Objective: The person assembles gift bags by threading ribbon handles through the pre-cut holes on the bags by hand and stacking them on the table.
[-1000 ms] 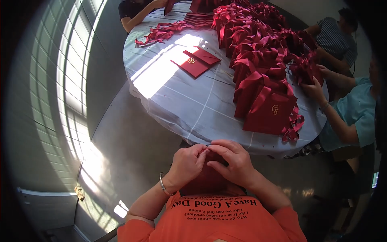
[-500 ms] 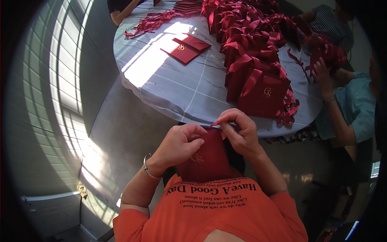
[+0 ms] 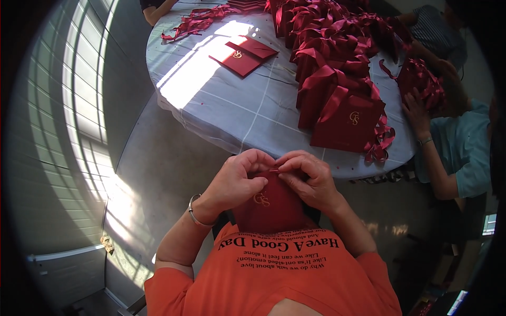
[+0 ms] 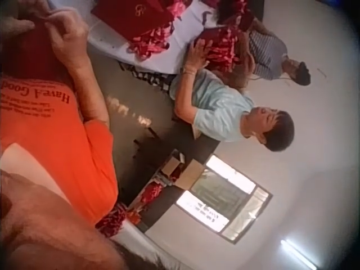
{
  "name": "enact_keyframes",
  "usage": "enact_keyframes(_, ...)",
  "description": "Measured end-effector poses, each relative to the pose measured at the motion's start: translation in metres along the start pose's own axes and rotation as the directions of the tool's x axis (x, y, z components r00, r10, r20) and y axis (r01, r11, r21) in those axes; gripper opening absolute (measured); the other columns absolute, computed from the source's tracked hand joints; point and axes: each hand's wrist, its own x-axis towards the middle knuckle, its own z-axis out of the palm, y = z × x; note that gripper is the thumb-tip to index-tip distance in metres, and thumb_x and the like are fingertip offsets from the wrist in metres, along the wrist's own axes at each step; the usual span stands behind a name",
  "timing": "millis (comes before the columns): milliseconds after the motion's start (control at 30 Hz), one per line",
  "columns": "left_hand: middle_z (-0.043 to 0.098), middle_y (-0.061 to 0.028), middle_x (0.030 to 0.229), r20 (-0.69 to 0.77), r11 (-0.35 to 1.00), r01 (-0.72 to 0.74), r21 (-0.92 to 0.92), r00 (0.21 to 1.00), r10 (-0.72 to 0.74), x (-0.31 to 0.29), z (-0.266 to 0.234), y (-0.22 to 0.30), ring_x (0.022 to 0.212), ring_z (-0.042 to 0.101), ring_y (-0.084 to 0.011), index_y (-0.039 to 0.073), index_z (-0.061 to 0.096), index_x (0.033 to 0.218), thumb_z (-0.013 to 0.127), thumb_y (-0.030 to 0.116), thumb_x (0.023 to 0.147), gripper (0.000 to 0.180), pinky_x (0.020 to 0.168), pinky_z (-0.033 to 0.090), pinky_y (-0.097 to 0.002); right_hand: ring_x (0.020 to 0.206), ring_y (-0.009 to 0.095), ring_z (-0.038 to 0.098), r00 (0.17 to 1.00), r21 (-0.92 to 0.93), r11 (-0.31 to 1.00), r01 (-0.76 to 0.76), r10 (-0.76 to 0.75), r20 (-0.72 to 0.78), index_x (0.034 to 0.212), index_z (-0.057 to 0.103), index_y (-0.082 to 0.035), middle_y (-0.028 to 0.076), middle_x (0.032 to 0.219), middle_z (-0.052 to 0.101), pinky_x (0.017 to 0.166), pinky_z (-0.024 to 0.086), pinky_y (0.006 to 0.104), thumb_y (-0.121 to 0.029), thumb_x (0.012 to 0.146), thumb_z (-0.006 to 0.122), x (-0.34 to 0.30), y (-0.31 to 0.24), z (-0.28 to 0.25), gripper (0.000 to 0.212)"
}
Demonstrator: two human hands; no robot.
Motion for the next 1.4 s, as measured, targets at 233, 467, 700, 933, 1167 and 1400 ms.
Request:
enact_keyframes(233, 0.065, -0.0043, 0.097, 0.086, 0.972, 0.086, -0.218, 0.994, -0.069, 0.008, -0.005, 0.003, 0.09, 0.062, -0.008, 0.001, 0.054, 0.103, 0.06, -0.011, 0.081, 0.026, 0.079, 0.05, -0.0198, 0.09, 0.016, 0.064, 0.999, 0.183, 0.983, -0.021, 0.014, 0.04, 0.093, 0.065, -0.004, 0.009, 0.101, 0.067, 0.076, 0.05, 0.0266, 0.005, 0.08, 0.074, -0.005, 0.013, -0.001, 0.017)
enact_keyframes(467, 0.064, -0.0046, 0.098, 0.027, 0.974, 0.071, -0.215, 0.997, -0.067, 0.01, 0.002, -0.004, 0.089, 0.061, -0.0069, 0.002, 0.053, 0.101, 0.063, -0.009, 0.08, 0.026, 0.076, 0.05, -0.0199, 0.091, 0.014, 0.062, 0.992, 0.221, 0.967, -0.125, 0.116, 0.056, 0.093, 0.064, -0.004, 0.008, 0.104, 0.066, 0.078, 0.048, 0.0255, 0.004, 0.083, 0.073, -0.007, 0.014, -0.002, 0.015)
enact_keyframes(700, 0.066, -0.0015, 0.083, -0.106, 0.991, 0.008, 0.135, 0.994, 0.006, 0.013, 0.008, -0.004, 0.075, 0.06, -0.0042, 0.0, 0.056, 0.097, 0.067, -0.004, 0.08, 0.02, 0.066, 0.05, -0.0201, 0.068, 0.01, 0.06, 0.992, 0.084, 0.995, 0.053, -0.043, -0.122, 0.091, 0.065, -0.004, 0.008, 0.088, 0.069, 0.06, 0.046, 0.0216, 0.009, 0.078, 0.068, -0.009, -0.005, -0.007, 0.019)
enact_keyframes(933, 0.067, -0.0022, 0.072, -0.109, 0.938, -0.04, 0.345, 0.991, 0.082, 0.011, 0.005, 0.001, 0.067, 0.058, -0.0041, -0.005, 0.067, 0.088, 0.063, 0.003, 0.082, 0.011, 0.06, 0.05, -0.0222, 0.069, 0.015, 0.067, 0.996, -0.06, 0.996, 0.067, -0.07, -0.048, 0.087, 0.069, -0.003, 0.01, 0.084, 0.069, 0.057, 0.049, 0.0245, 0.009, 0.072, 0.07, -0.004, -0.006, -0.008, 0.019)
enact_keyframes(1167, 0.066, -0.003, 0.07, -0.098, 0.935, 0.006, 0.355, 0.995, 0.03, 0.014, 0.004, 0.006, 0.066, 0.056, -0.0036, -0.006, 0.068, 0.089, 0.06, 0.003, 0.082, 0.013, 0.058, 0.049, -0.0235, 0.067, 0.021, 0.067, 0.984, -0.251, 0.955, 0.159, -0.175, -0.042, 0.085, 0.068, -0.004, 0.01, 0.081, 0.068, 0.059, 0.053, 0.0294, 0.006, 0.066, 0.073, -0.002, -0.007, -0.003, 0.022)
enact_keyframes(1400, 0.068, -0.005, 0.07, -0.11, 0.927, -0.041, 0.372, 0.99, 0.088, 0.017, 0.009, 0.004, 0.065, 0.059, -0.0047, -0.007, 0.068, 0.089, 0.061, 0.002, 0.084, 0.012, 0.058, 0.05, -0.0235, 0.067, 0.025, 0.066, 0.973, -0.474, 0.85, 0.23, -0.212, 0.091, 0.082, 0.065, -0.005, 0.01, 0.079, 0.066, 0.057, 0.054, 0.0347, 0.0, 0.064, 0.073, 0.003, -0.016, 0.001, 0.021)
